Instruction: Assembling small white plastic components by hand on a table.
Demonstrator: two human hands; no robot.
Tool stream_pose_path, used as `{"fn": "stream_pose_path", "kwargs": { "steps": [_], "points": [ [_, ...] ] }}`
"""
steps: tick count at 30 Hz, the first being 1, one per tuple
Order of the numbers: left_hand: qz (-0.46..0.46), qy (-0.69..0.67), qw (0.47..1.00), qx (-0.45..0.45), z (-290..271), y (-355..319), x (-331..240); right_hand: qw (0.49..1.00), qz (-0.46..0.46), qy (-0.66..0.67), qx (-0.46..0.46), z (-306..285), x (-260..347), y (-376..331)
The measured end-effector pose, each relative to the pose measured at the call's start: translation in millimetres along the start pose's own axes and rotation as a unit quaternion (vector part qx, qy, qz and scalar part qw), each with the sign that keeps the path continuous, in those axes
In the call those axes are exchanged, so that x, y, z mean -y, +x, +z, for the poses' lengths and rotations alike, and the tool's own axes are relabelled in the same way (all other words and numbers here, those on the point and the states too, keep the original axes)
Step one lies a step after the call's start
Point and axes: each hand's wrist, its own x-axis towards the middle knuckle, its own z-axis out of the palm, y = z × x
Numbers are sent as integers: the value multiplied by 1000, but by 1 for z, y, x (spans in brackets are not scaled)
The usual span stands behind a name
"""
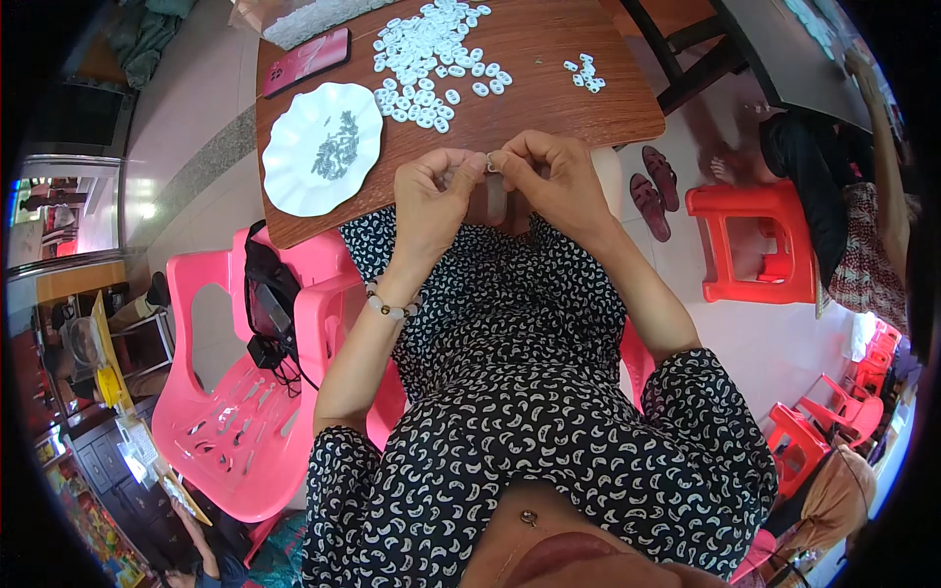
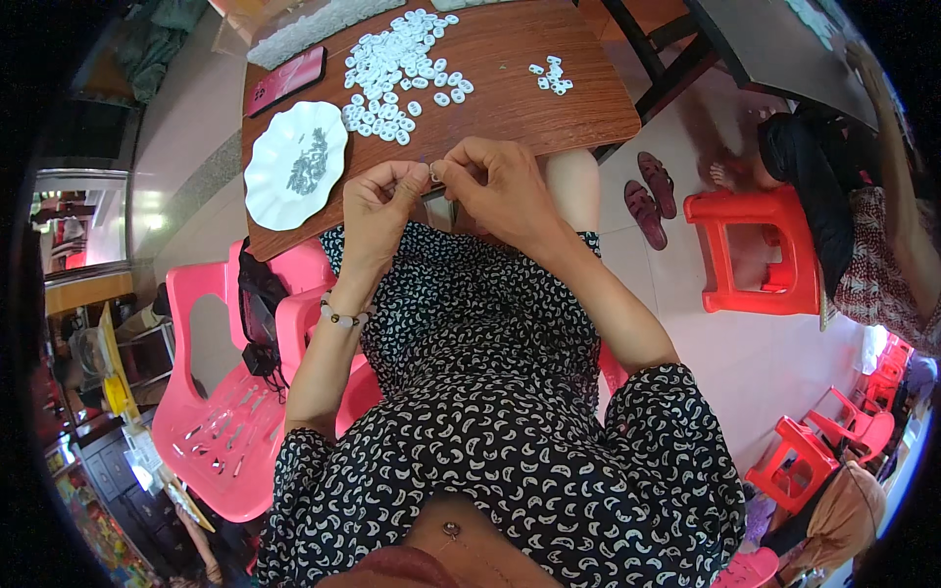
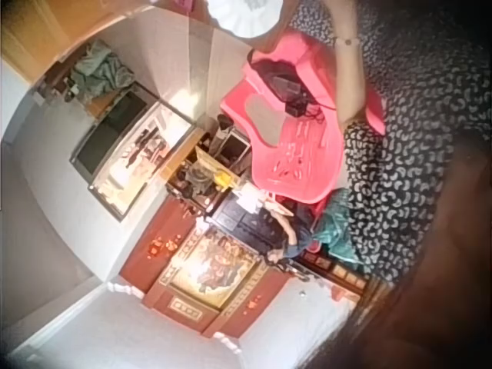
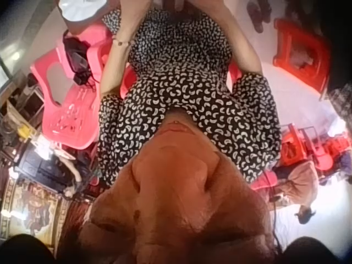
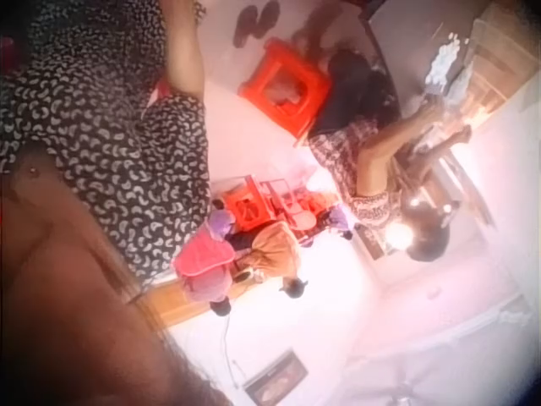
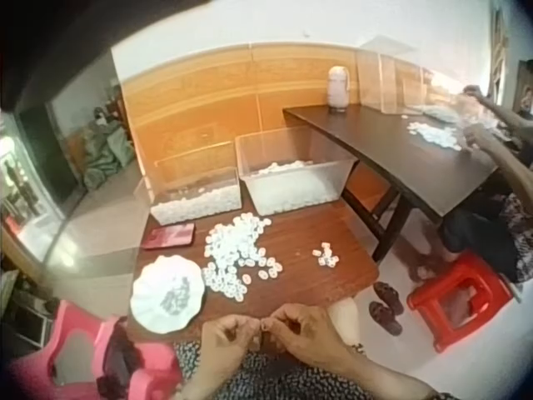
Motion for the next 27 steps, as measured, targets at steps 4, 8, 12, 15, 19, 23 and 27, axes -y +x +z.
{"fn": "stream_pose_path", "kwargs": {
  "steps": [4,8,12,15,19,23,27],
  "points": [
    [-5,-10,1000,-6,1,-1,4,1000,3,22,7,3,-4,-1],
    [-25,-7,1000,14,-2,-2,9,999,22,40,6,4,-6,-3],
    [-33,-19,999,5,1,-3,4,997,46,57,1,2,-6,-3],
    [-58,-66,996,7,0,-1,2,997,35,68,-10,1,-4,-2],
    [-75,-102,992,1,-4,0,3,997,47,59,-8,0,-6,-1],
    [-77,-99,992,4,-6,-2,5,997,38,62,-7,0,-5,-2],
    [-78,-99,992,4,-6,-3,3,998,40,56,-4,-1,-4,-2]
  ]
}}
